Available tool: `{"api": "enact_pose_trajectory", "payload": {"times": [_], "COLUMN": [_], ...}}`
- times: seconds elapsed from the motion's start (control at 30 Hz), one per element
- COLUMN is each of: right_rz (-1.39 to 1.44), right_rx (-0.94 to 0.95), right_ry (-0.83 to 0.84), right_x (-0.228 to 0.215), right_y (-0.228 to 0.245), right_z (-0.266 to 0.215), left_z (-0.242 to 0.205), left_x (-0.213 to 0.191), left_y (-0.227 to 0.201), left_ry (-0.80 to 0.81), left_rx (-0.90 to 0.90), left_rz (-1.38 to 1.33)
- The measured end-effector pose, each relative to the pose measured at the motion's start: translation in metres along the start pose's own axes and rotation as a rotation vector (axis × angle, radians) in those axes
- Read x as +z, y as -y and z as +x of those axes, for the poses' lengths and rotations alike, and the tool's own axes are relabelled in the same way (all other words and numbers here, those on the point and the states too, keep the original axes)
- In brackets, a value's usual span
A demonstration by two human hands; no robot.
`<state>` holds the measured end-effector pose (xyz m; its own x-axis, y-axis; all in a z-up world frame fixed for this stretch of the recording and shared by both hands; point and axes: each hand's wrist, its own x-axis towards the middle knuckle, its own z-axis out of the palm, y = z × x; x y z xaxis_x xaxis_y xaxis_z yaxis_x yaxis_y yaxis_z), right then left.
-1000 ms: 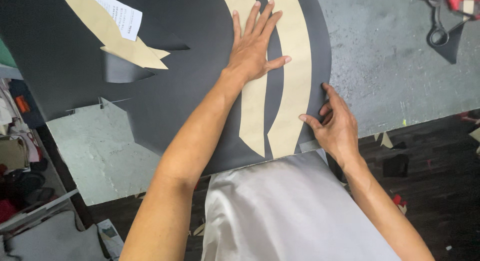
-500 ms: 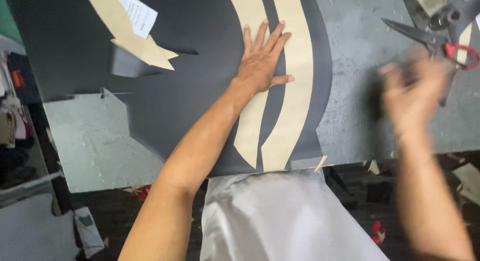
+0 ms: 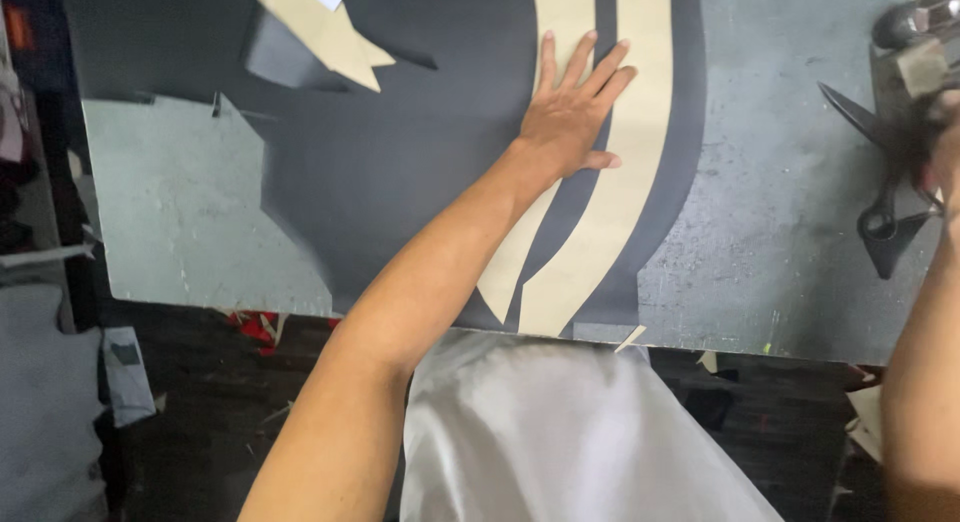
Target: The person places a beige paper pattern on a large sheet of dark gray fabric and secures it with a padlock and a metal weight. They then use shears to cut the fabric along the pattern's edges. After cutting, they remove the pattern and weights, and use a white marker to mark the cut fabric piece.
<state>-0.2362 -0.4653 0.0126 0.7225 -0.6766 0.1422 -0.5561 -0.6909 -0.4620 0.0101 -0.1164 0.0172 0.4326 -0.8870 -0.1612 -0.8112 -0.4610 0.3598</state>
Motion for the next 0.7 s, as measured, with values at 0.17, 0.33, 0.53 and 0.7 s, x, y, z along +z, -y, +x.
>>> {"api": "enact_pose_trajectory", "payload": {"times": [0.17,0.33,0.53,0.7], "right_rz": [0.208,0.255,0.293,0.088], "right_rx": [-0.236,-0.394,-0.4,-0.106], "right_ry": [0.11,0.406,0.486,0.093], "right_x": [-0.021,0.007,0.027,0.012], "right_y": [0.137,0.264,0.269,0.142], "right_z": [-0.069,-0.147,-0.17,-0.064], "left_z": [0.004,0.007,0.006,0.001], "left_x": [0.004,0.01,0.01,0.004], "left_y": [0.004,0.009,0.004,0.008], "left_ry": [-0.042,-0.035,-0.037,-0.036], "left_rx": [0.037,0.061,0.071,0.058], "left_rz": [-0.019,-0.016,0.019,0.01]}}
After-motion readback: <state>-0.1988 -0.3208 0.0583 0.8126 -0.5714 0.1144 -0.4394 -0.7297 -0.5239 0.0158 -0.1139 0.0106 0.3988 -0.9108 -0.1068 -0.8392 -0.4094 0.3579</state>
